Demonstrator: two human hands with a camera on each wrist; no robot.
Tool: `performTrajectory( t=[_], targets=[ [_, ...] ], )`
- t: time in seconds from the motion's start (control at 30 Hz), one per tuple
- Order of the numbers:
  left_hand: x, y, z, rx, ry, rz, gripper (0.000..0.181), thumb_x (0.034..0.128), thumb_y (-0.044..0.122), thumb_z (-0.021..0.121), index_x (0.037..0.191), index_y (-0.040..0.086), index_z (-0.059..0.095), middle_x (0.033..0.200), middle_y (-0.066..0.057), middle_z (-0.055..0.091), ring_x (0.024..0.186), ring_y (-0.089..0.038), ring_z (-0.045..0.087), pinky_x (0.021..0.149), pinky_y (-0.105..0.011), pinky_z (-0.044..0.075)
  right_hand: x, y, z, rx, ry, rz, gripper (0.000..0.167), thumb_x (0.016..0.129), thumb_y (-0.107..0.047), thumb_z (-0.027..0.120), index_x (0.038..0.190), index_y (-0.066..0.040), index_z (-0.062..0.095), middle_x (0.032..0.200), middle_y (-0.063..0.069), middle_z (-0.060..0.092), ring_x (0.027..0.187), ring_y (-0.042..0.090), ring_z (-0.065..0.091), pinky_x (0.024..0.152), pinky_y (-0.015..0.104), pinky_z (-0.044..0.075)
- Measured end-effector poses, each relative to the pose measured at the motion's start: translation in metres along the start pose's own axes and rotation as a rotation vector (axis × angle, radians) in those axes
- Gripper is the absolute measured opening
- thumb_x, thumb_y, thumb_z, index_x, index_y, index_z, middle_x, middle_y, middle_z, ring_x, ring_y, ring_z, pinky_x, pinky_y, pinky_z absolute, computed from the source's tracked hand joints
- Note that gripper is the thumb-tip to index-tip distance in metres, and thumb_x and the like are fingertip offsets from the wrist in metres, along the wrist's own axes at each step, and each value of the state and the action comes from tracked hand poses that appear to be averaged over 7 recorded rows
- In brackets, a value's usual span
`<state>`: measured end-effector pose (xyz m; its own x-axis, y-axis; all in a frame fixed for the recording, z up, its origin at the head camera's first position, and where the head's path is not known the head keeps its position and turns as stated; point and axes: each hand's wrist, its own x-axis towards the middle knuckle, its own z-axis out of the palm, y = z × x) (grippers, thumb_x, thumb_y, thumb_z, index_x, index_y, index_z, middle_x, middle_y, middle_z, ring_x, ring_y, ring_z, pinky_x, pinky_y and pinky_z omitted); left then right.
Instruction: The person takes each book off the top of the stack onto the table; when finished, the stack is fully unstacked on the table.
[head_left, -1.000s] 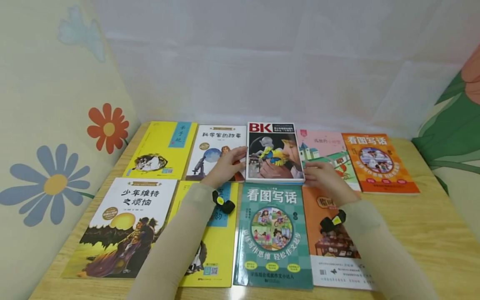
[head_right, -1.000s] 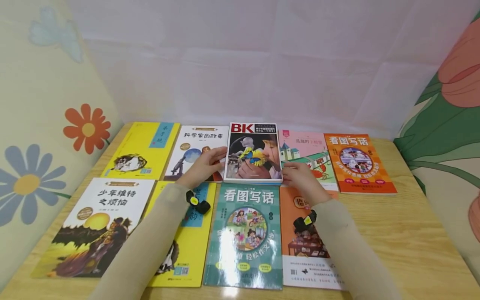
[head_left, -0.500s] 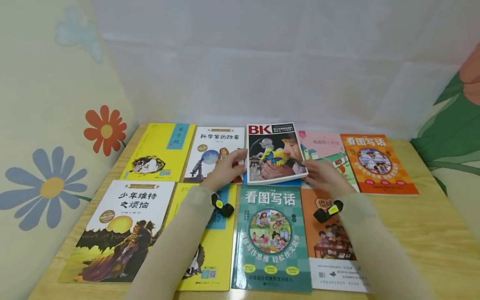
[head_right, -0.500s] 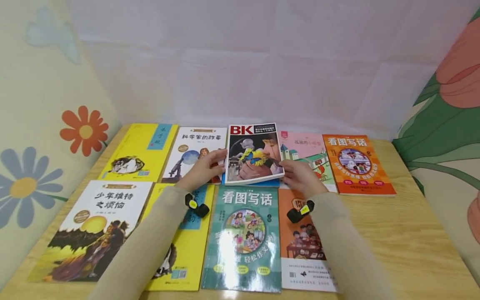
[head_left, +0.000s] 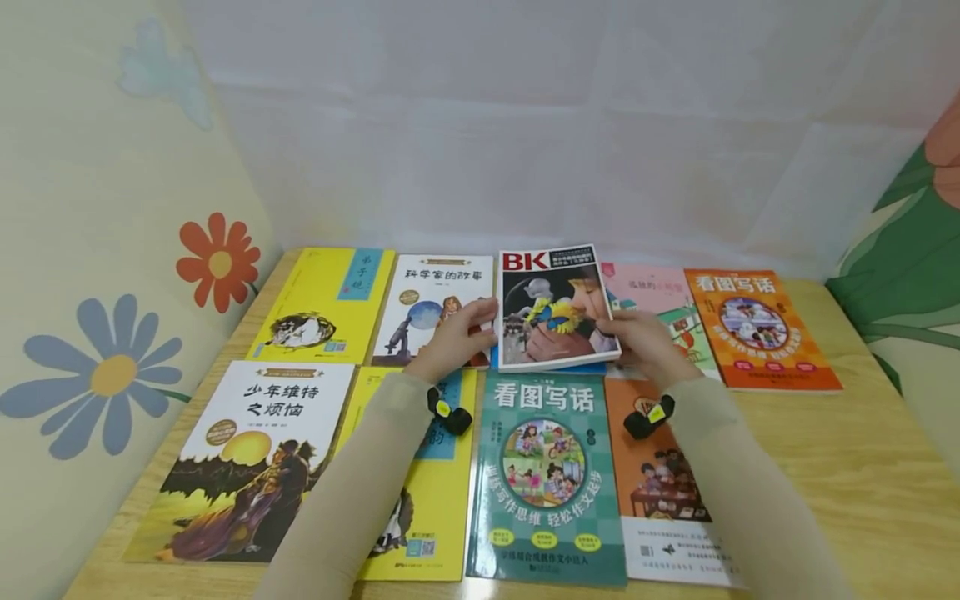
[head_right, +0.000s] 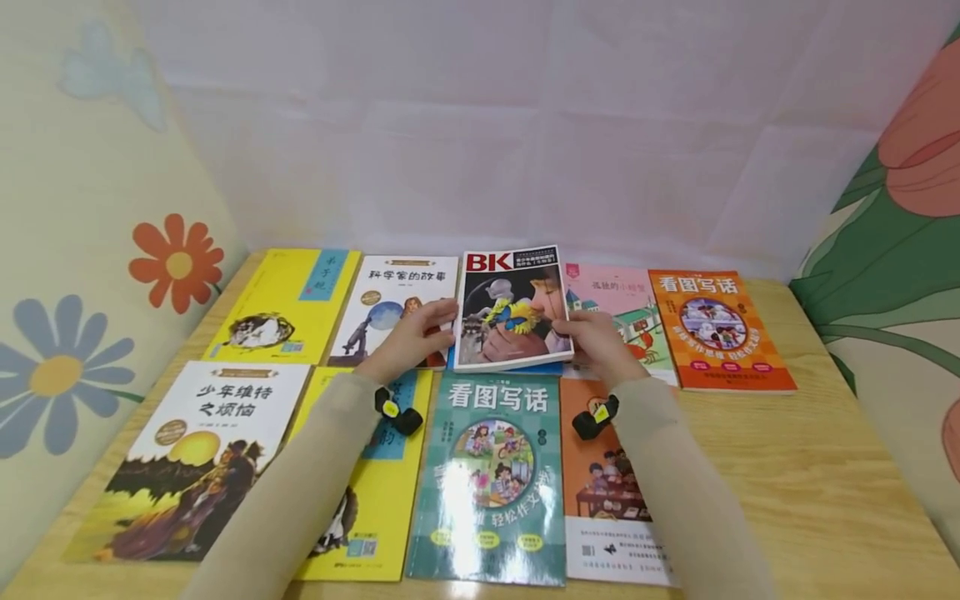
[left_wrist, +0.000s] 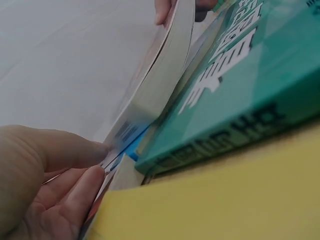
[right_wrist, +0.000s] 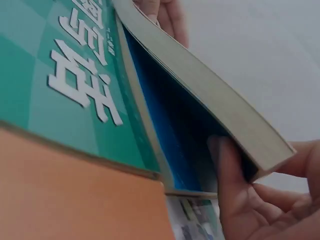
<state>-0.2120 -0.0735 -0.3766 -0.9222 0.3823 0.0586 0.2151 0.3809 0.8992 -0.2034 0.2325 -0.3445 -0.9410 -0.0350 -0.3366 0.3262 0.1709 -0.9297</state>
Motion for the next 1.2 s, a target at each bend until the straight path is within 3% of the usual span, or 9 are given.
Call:
performTrajectory(
  t=[0.2, 0.3, 0.4, 0.5, 0.57, 0.77, 0.9, 1.03, 1.2],
  targets=[
    [0.0, -0.001, 0.0, 0.007, -0.007, 0.012, 0.061, 0.1034, 0.014, 0.059, 0.159, 0.012, 0.034, 0.158, -0.011, 0.042, 0.142, -0.028, 0.043, 0.116, -0.046, 0.037, -0.021, 0.008, -0.025, -0.033, 0.006, -0.129, 0.055, 0.105, -0.026, 0.057, 0.152, 0.0, 0.043, 0.149, 0.018, 0.046, 0.111, 0.015, 0.055, 0.083, 0.019, 0.053],
    [0.0, -0.001, 0.001, 0.012, -0.007, 0.02, 0.06, 0.1033, 0.012, 0.059, 0.158, 0.011, 0.035, 0.157, -0.011, 0.044, 0.143, -0.027, 0.043, 0.116, -0.046, 0.036, -0.036, 0.017, -0.042, -0.026, 0.016, -0.177, 0.058, 0.104, -0.03, 0.059, 0.152, 0.0, 0.044, 0.14, 0.01, 0.051, 0.108, 0.011, 0.054, 0.085, 0.017, 0.052],
    [-0.001, 0.0, 0.001, 0.011, -0.013, 0.023, 0.059, 0.1036, 0.011, 0.058, 0.158, 0.011, 0.035, 0.157, -0.011, 0.044, 0.143, -0.027, 0.042, 0.116, -0.045, 0.037, -0.049, 0.027, -0.06, 0.084, 0.027, -0.229, 0.043, 0.103, -0.026, 0.062, 0.141, -0.006, 0.058, 0.121, -0.001, 0.061, 0.098, 0.007, 0.058, 0.08, 0.017, 0.054],
    [-0.001, 0.0, -0.001, 0.008, -0.015, 0.023, 0.06, 0.1039, 0.011, 0.058, 0.159, 0.011, 0.034, 0.157, -0.01, 0.043, 0.143, -0.026, 0.042, 0.115, -0.045, 0.038, -0.064, 0.037, -0.077, 0.25, 0.03, -0.301, 0.017, 0.101, -0.015, 0.063, 0.116, -0.017, 0.073, 0.103, -0.01, 0.065, 0.09, 0.005, 0.06, 0.075, 0.019, 0.054],
    [-0.001, -0.001, -0.002, 0.012, -0.011, 0.03, 0.06, 0.1041, 0.011, 0.057, 0.159, 0.011, 0.034, 0.157, -0.01, 0.043, 0.144, -0.026, 0.041, 0.115, -0.045, 0.038, -0.073, 0.043, -0.09, 0.351, 0.026, -0.344, 0.022, 0.101, -0.009, 0.062, 0.102, -0.025, 0.078, 0.101, -0.009, 0.066, 0.088, 0.005, 0.062, 0.074, 0.019, 0.055],
    [-0.002, -0.001, -0.001, 0.014, -0.01, 0.034, 0.059, 0.1044, 0.011, 0.057, 0.159, 0.011, 0.034, 0.157, -0.011, 0.043, 0.144, -0.027, 0.04, 0.116, -0.046, 0.037, -0.105, 0.07, -0.141, 0.467, -0.045, -0.416, 0.034, 0.104, -0.002, 0.052, 0.113, -0.021, 0.079, 0.107, -0.005, 0.07, 0.09, 0.007, 0.068, 0.074, 0.021, 0.058],
    [-0.003, 0.003, -0.002, 0.029, 0.007, 0.026, 0.057, 0.1049, 0.011, 0.056, 0.158, 0.009, 0.035, 0.156, -0.012, 0.044, 0.144, -0.028, 0.04, 0.116, -0.047, 0.037, -0.125, 0.092, -0.177, 0.423, -0.042, -0.434, 0.039, 0.105, 0.002, 0.046, 0.117, -0.02, 0.077, 0.108, -0.005, 0.071, 0.088, 0.007, 0.068, 0.071, 0.021, 0.058],
    [-0.003, 0.012, -0.005, 0.193, 0.006, 0.027, 0.057, 0.1051, 0.014, 0.056, 0.158, 0.008, 0.035, 0.158, -0.015, 0.04, 0.145, -0.033, 0.037, 0.116, -0.052, 0.035, -0.149, 0.114, -0.203, 0.356, 0.023, -0.433, 0.045, 0.104, 0.006, 0.044, 0.111, -0.021, 0.079, 0.099, -0.006, 0.074, 0.08, 0.007, 0.069, 0.061, 0.022, 0.057],
    [-0.002, 0.025, -0.011, 0.586, -0.03, -0.054, 0.064, 0.1058, 0.029, 0.056, 0.161, 0.01, 0.028, 0.166, -0.015, 0.022, 0.153, -0.037, 0.017, 0.119, -0.065, 0.018, -0.173, 0.146, -0.239, 0.335, 0.013, -0.442, 0.051, 0.104, 0.01, 0.038, 0.109, -0.02, 0.079, 0.088, -0.003, 0.075, 0.07, 0.009, 0.069, 0.055, 0.021, 0.055]
  ],
)
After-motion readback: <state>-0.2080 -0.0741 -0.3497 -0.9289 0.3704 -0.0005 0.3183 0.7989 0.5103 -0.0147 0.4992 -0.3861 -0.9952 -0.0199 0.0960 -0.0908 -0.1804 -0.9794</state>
